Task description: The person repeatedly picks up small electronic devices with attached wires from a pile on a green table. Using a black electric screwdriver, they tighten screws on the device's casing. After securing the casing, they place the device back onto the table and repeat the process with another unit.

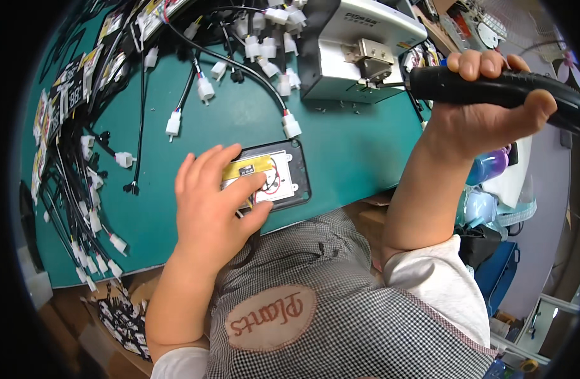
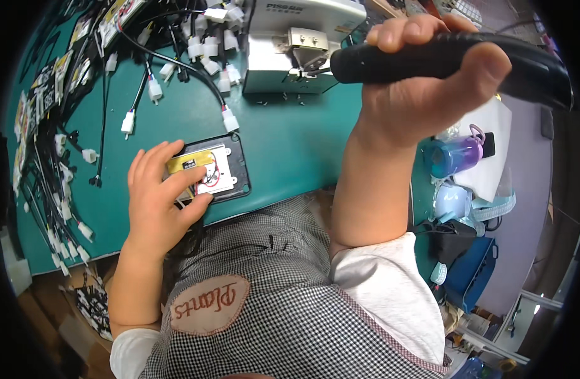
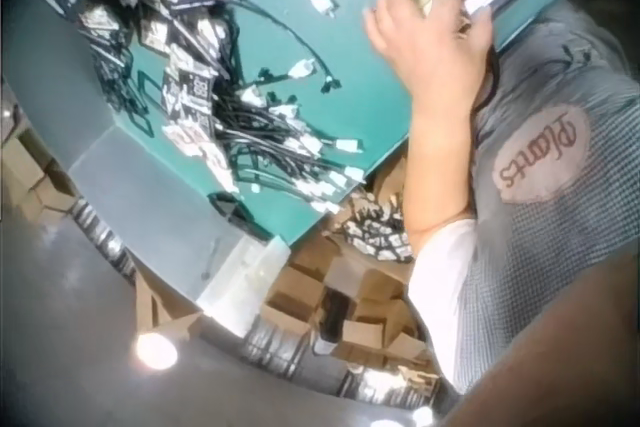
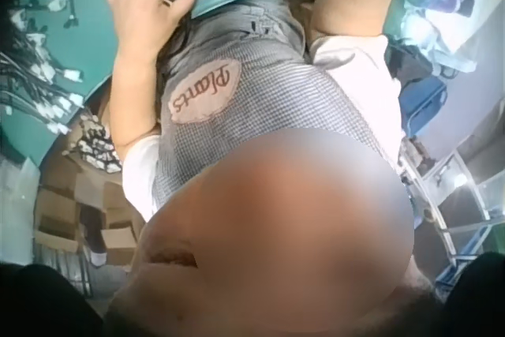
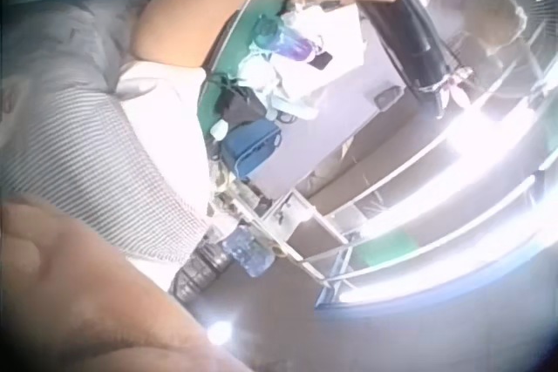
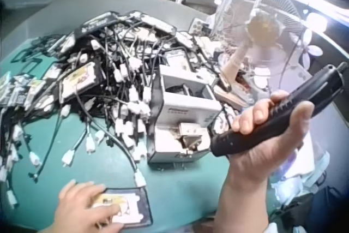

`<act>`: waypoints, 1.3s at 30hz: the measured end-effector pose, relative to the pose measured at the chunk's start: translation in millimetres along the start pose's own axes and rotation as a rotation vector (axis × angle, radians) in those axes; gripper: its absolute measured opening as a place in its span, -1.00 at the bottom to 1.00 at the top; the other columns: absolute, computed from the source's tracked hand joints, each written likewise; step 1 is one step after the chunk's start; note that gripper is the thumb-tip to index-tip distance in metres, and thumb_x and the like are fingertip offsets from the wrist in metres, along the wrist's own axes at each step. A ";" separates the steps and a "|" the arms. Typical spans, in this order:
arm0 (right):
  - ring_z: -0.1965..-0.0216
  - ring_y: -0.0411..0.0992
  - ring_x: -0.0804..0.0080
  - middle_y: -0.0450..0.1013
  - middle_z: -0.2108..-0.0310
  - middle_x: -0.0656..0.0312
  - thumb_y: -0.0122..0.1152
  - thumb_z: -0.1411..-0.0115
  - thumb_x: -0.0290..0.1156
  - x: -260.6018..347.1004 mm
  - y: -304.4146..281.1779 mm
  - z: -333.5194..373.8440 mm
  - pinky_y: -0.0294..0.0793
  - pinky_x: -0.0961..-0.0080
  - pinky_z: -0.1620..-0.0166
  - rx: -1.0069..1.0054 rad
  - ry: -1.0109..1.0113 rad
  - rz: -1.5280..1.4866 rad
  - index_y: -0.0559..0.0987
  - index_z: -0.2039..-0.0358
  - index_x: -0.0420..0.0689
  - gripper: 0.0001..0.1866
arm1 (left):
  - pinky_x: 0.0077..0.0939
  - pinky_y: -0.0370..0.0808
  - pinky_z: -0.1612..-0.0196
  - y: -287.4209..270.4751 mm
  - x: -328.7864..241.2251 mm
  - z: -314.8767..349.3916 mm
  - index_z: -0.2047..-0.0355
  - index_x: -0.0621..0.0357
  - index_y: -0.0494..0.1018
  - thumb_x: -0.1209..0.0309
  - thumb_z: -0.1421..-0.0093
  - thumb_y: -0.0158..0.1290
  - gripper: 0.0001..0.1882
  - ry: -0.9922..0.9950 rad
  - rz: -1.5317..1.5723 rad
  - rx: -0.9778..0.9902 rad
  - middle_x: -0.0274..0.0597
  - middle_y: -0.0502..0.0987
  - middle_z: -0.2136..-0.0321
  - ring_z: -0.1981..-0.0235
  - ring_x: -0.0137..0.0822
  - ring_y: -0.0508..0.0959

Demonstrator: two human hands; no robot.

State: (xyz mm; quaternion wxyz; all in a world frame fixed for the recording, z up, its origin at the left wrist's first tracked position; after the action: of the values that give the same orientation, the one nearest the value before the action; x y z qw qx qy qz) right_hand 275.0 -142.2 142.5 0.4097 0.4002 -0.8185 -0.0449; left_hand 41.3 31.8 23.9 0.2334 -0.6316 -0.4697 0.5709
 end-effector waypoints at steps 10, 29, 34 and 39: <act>0.50 0.36 0.32 0.38 0.51 0.22 0.06 -0.09 0.29 -27.6 -8.2 1.3 0.39 0.35 0.34 -0.007 0.167 0.010 0.47 0.22 -0.08 -0.38 | 0.06 0.16 -0.20 1.3 -1.6 0.1 0.27 -0.06 0.58 0.35 0.25 0.34 -0.58 0.009 -0.012 0.003 -0.09 0.42 -0.02 -0.08 0.01 0.39; 0.61 0.38 0.43 0.38 0.52 0.23 0.18 0.02 0.36 -42.8 92.1 112.9 0.44 0.46 0.51 0.405 0.246 -0.098 0.33 0.07 -0.21 -0.14 | 0.06 0.23 -0.15 -0.1 3.1 5.8 0.33 -0.07 0.59 0.33 0.23 0.32 -0.65 0.041 0.042 -0.073 -0.12 0.46 0.03 -0.03 -0.03 0.42; 0.65 0.36 0.48 0.38 0.55 0.28 0.27 0.04 0.27 -47.1 103.5 113.2 0.42 0.53 0.56 0.494 0.245 -0.125 0.32 0.10 -0.20 -0.21 | 0.07 0.23 -0.15 -1.7 6.2 8.2 0.34 -0.04 0.59 0.31 0.23 0.31 -0.66 0.040 0.059 -0.104 -0.11 0.46 0.04 -0.03 -0.03 0.42; 0.65 0.37 0.46 0.39 0.52 0.26 0.33 0.07 0.24 -35.9 112.8 117.3 0.42 0.51 0.56 0.575 0.200 -0.103 0.31 0.11 -0.18 -0.20 | 0.08 0.21 -0.17 -3.2 9.0 9.4 0.33 -0.03 0.60 0.31 0.23 0.31 -0.65 0.026 0.099 -0.117 -0.12 0.46 0.04 -0.04 -0.04 0.42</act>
State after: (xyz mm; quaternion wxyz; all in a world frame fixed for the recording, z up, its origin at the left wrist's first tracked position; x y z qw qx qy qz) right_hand 134.7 -70.9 87.5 0.3555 0.5432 -0.7318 0.2075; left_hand 30.6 38.8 19.8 0.1736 -0.6738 -0.4675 0.5452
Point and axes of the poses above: each hand's wrist, its own z-axis away from the middle knuckle, its own y-axis out of the palm, x = y × z, the point moved 8 cm from there along -z, towards the middle knuckle
